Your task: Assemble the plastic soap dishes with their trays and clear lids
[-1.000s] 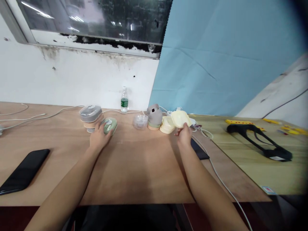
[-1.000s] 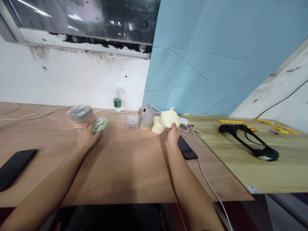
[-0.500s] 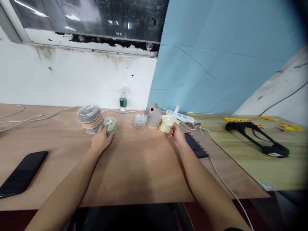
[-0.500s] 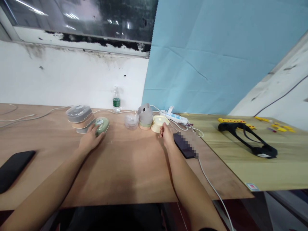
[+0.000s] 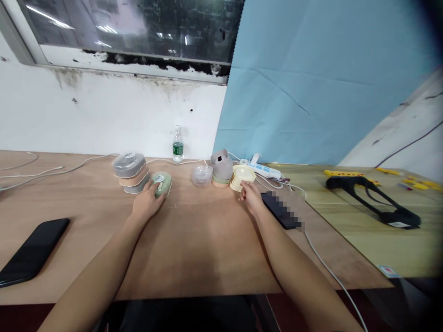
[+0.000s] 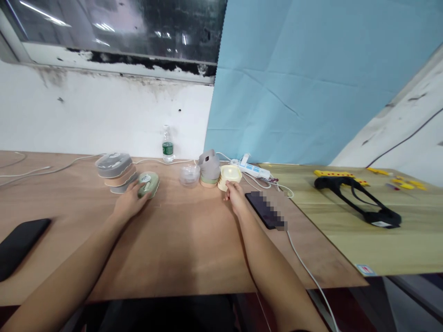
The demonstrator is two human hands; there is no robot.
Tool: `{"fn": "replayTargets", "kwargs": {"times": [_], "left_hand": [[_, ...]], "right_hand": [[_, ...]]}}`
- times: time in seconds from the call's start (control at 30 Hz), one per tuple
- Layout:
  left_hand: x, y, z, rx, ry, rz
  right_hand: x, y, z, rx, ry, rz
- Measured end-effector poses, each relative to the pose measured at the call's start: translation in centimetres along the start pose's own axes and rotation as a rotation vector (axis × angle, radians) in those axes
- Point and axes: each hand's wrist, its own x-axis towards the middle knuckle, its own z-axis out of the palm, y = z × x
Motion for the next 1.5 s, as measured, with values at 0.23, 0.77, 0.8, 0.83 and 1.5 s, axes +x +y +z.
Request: {"fn": "replayTargets", "kwargs": {"times": [0.23,0.77,0.8,0.83,1.5], "left_hand": [[-0.9,1.1,-0.6,-0.173,-0.136,0.363],[-1.7,2.3,0.4,-0.208,-0.370,0.464],[-1.8,2.4,0.4,-0.212,-0.375,0.467],[-1.8,2.5,0.4,-0.217,-0.382,0.469],[-1.8,2.4,0.1,-0.369,-0.434,0.398]], "right_hand": [[-2.3,0.3,2.4,-0.277,-0.133,-0.169],[-6.6,-0.8,6.6,-0.744,-0.708,-0.521],[-6.5,-0.7,6.5,-0.759,-0.715,-0.503],[-6.4,-0.6,6.3,-0.771,-0.718,-0.488],[-6.0,0.6,6.2,-0.698,-0.465,-0.483]]}}
